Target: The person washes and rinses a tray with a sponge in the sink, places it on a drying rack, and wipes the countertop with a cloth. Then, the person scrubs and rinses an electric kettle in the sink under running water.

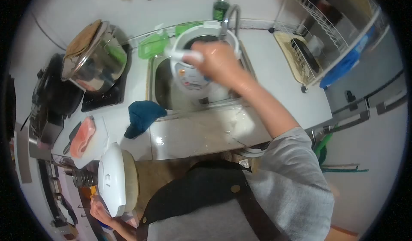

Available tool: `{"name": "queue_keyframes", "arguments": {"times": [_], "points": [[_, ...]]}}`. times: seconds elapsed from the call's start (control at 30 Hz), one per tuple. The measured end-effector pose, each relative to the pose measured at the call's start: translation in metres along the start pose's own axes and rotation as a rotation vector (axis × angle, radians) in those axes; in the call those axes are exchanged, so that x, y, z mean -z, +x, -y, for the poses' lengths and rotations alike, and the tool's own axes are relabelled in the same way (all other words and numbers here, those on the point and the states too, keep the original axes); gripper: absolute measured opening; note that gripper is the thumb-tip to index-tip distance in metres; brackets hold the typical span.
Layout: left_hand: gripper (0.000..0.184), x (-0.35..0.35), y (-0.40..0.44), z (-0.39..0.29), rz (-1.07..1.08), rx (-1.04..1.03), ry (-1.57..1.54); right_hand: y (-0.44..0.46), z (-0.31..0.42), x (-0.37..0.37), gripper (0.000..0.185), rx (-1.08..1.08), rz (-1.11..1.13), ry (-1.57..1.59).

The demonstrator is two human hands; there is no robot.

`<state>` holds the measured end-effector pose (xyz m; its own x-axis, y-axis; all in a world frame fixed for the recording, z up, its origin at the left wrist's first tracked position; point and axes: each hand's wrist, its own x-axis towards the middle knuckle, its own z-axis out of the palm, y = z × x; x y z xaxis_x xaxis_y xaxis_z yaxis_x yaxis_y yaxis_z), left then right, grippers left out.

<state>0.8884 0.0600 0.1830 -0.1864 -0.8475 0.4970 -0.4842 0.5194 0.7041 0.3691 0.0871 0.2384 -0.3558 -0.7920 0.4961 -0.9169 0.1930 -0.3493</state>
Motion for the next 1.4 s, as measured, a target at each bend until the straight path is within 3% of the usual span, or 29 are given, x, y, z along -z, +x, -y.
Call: {"name": "queue_keyframes", "arguments": {"times": [0.03,0.13,0.23,0.33,0.4,0.47,0.53,0.63,0.7,0.73,0.8,0.9,1.0,1.1,1.23,1.3,1.37,1.4], "points": [[0.045,-0.005,0.002,-0.005,0.014,-0.01,-0.024,-0.015,-0.005,-0.013,0.03,0.12,0.019,-0.032],[0.046,-0.024,0.01,-0.037,0.085,-0.084,-0.078,-0.05,-0.013,-0.023,0.026,0.174,0.03,0.018],[0.047,-0.037,0.016,-0.065,0.181,-0.142,-0.143,-0.058,-0.025,-0.009,0.025,0.394,-0.277,0.113],[0.048,-0.058,0.025,-0.091,0.292,-0.214,-0.229,-0.03,-0.054,0.011,0.023,-0.157,-0.455,0.447],[0.052,-0.091,0.031,-0.107,0.286,-0.282,-0.428,0.006,-0.096,0.001,0.046,-0.442,-0.382,0.627],[0.051,-0.119,0.033,-0.122,0.384,-0.254,-0.371,0.055,-0.132,-0.016,0.068,-0.412,0.011,0.817],[0.044,-0.158,0.035,-0.144,0.514,-0.373,-0.388,0.055,-0.073,0.013,0.075,-0.515,0.038,0.821],[0.014,-0.237,0.032,-0.169,0.669,-0.631,-0.492,0.08,-0.084,-0.015,0.079,-0.504,0.085,0.645],[0.012,-0.293,0.016,-0.191,0.666,-0.7,-0.559,0.084,-0.111,-0.009,0.077,-0.357,0.29,0.768],[0.013,-0.322,0.01,-0.2,0.703,-0.808,-0.547,0.078,-0.108,0.018,0.083,-0.388,0.459,0.705],[0.014,-0.382,-0.016,-0.217,0.609,-0.892,-0.677,0.053,-0.108,0.038,0.093,-0.291,0.248,0.53],[0.013,-0.452,-0.042,-0.233,0.639,-0.977,-0.704,0.012,-0.101,0.082,0.073,-0.248,0.164,0.427],[0.013,-0.497,-0.071,-0.244,0.519,-0.961,-0.797,-0.024,-0.116,0.103,0.055,-0.194,0.139,0.365],[0.012,-0.509,-0.079,-0.256,0.442,-1.024,-0.775,-0.05,-0.117,0.11,0.047,-0.288,0.124,0.431],[0.006,-0.478,-0.067,-0.262,0.368,-0.905,-0.666,-0.082,-0.13,0.109,0.043,-0.336,0.043,0.474],[0.012,-0.447,-0.049,-0.223,0.714,-0.935,-0.351,-0.102,-0.136,0.111,0.04,-0.359,-0.011,0.51],[0.015,-0.397,-0.017,-0.174,1.017,-0.673,-0.178,-0.122,-0.143,0.112,0.035,-0.383,-0.072,0.551],[0.015,-0.376,-0.004,-0.137,0.754,-0.648,-0.342,-0.126,-0.138,0.111,0.031,-0.427,-0.121,0.567]]}}
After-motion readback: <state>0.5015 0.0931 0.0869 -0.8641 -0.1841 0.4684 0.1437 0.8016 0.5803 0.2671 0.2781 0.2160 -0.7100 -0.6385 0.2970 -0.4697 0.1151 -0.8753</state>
